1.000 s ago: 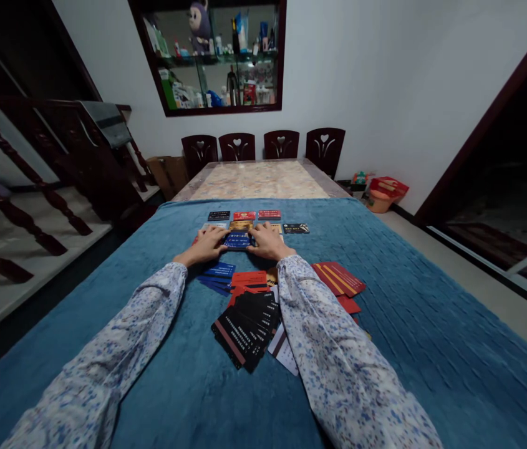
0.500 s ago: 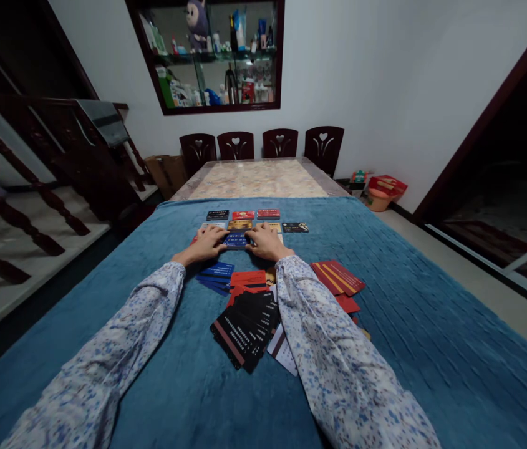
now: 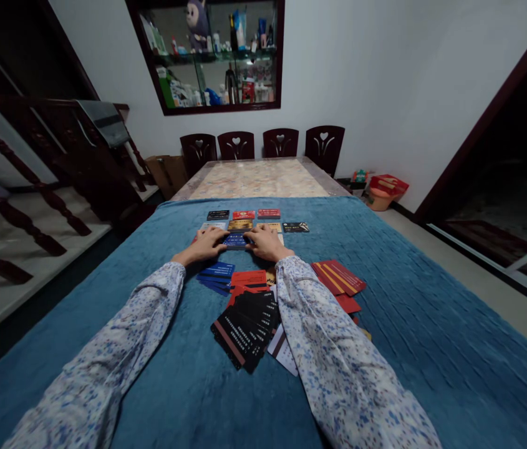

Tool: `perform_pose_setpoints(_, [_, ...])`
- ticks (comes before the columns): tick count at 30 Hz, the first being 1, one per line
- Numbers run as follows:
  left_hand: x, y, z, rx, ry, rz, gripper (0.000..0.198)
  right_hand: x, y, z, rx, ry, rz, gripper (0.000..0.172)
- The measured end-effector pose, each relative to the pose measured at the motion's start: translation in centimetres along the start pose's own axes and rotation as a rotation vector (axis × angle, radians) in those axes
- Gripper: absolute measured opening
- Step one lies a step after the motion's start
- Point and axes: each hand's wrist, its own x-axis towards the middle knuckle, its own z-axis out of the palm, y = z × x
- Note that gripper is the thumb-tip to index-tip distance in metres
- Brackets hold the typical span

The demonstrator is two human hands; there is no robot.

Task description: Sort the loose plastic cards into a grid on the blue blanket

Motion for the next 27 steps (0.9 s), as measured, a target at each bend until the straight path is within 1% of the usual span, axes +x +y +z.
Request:
perform_pose_setpoints(6, [0.0, -0.2, 0.1, -0.013, 0.015, 0.013, 0.043, 0.1, 0.1, 0.2, -0.024, 0.006, -0.010, 0.047])
perform_pose_setpoints(16, [-0.1, 0.2, -0.2, -0.003, 0.010, 0.002, 0.041, -0.3, -0.4, -0.5, -0.060, -0.019, -0.014, 0.048])
perform_pose_setpoints(23, [-0.3, 0.1, -0.2, -0.001, 0.013, 0.012, 0.048, -0.4, -0.5, -0.7, -0.091, -0.020, -0.007, 0.047])
perform_pose_setpoints(27, [-0.3, 0.1, -0.3, 0.012, 0.036, 0.010, 0.049, -0.5, -0.6, -0.9, -0.096, -0.002, 0.003, 0.048])
